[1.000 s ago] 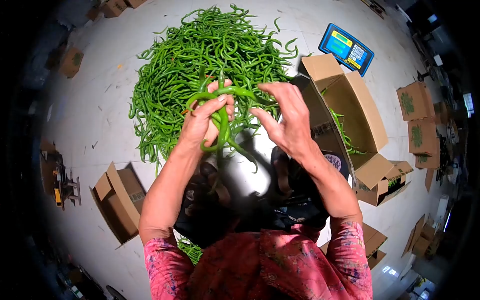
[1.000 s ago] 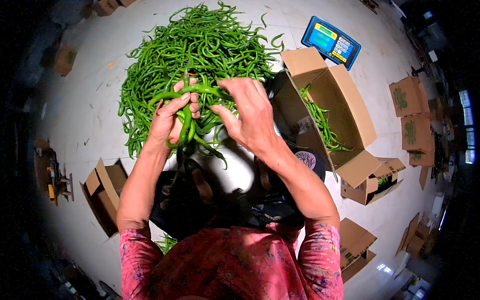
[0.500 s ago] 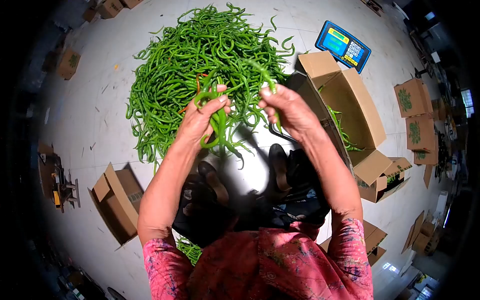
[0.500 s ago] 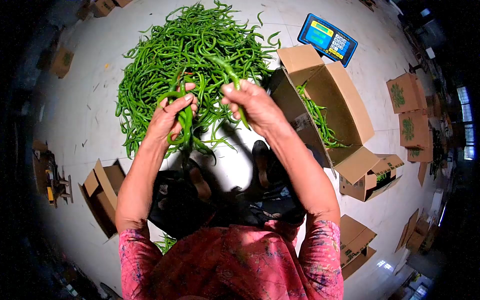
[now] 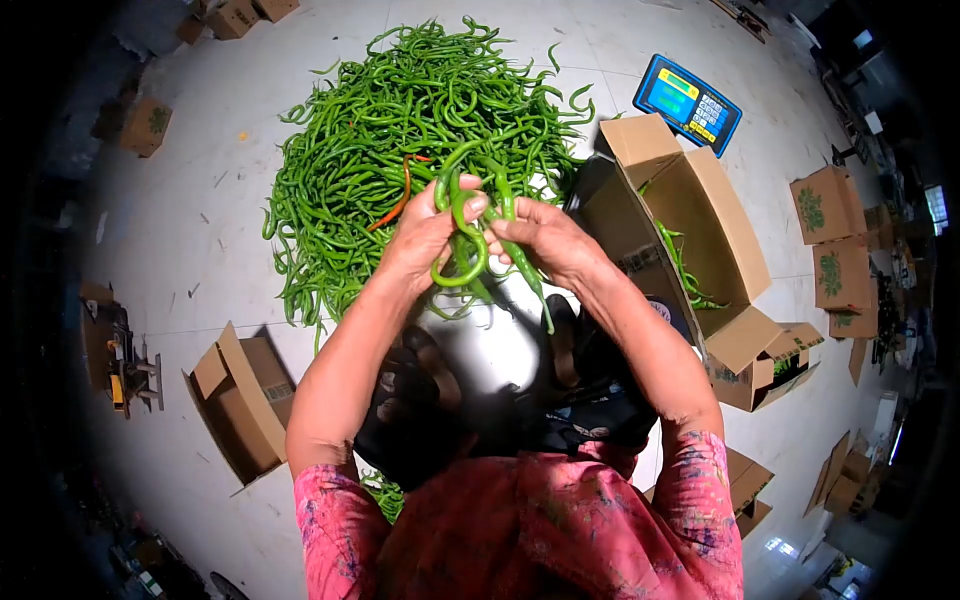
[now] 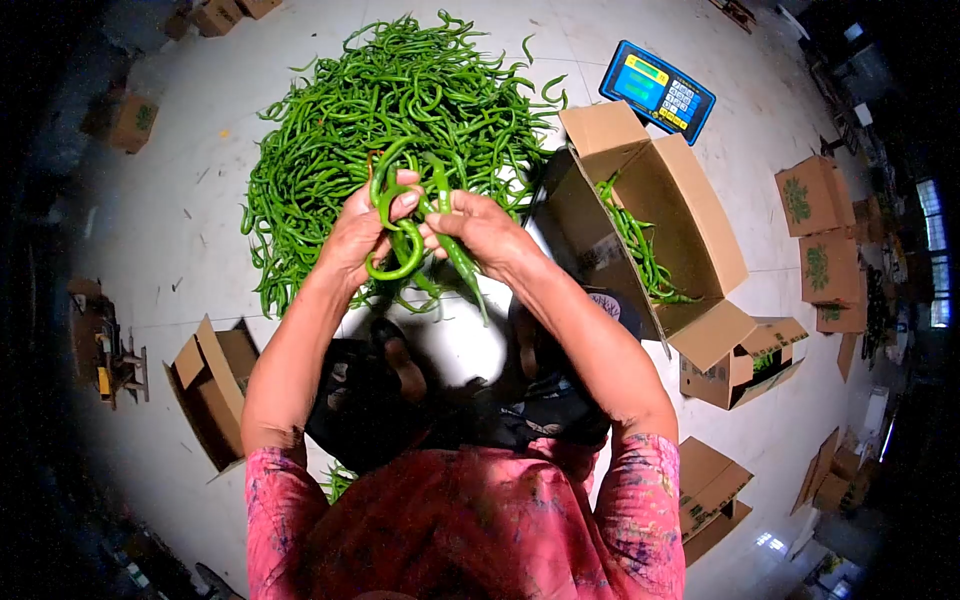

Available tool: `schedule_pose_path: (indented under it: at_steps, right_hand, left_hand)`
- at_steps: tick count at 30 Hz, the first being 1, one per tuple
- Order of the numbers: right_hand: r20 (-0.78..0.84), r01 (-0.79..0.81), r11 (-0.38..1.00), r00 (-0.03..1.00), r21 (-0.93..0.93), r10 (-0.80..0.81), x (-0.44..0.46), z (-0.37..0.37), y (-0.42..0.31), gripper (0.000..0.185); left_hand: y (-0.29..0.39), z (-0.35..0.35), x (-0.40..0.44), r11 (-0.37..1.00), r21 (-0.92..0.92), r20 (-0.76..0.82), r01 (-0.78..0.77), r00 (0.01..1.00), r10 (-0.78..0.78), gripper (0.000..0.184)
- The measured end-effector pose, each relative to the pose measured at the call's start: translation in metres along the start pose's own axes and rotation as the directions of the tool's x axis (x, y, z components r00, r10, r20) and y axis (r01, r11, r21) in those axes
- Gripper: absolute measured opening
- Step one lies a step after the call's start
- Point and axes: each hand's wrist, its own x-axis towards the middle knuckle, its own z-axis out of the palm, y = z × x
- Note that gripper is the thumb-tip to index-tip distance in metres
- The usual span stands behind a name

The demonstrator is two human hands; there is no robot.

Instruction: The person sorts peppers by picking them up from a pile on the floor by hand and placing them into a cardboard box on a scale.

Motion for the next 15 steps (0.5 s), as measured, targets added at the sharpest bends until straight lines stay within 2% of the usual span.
schedule_pose_path:
  at_steps: [2,5,6,8,10,12,15]
  right_hand:
    - [0.021,0.030,0.995,0.999,0.095,-0.032,0.003,-0.007,-0.004,0.014]
    - [-0.023,0.088,0.975,0.996,0.202,-0.085,-0.005,-0.014,-0.020,0.013]
    - [-0.023,0.110,0.972,0.994,0.207,-0.107,-0.008,-0.015,-0.024,0.013]
    - [-0.046,0.171,0.954,0.985,0.246,-0.165,-0.011,-0.016,-0.024,0.014]
    - [-0.048,0.193,0.938,0.981,0.286,-0.188,-0.012,-0.020,-0.023,0.014]
    - [-0.077,0.235,0.925,0.972,0.298,-0.222,-0.014,-0.024,-0.026,0.014]
    - [-0.155,0.309,0.911,0.949,0.271,-0.276,-0.017,-0.031,-0.033,0.014]
  left_hand:
    - [-0.002,-0.010,0.007,0.997,0.066,0.000,-0.044,0.999,0.044,0.034]
    - [0.004,-0.019,0.007,0.999,0.043,-0.025,-0.006,1.000,0.007,0.032]
    - [0.008,-0.017,0.004,0.998,0.055,-0.045,-0.042,0.998,0.044,0.031]
    - [0.003,-0.036,0.015,0.991,-0.116,0.004,-0.073,0.997,0.074,0.027]
    - [0.009,-0.039,0.016,0.971,-0.225,-0.018,-0.076,0.997,0.073,0.029]
    - [0.010,-0.043,0.018,0.946,-0.303,0.022,-0.116,0.991,0.129,0.031]
    - [0.013,-0.039,0.018,0.941,-0.304,0.018,-0.148,0.987,0.161,0.032]
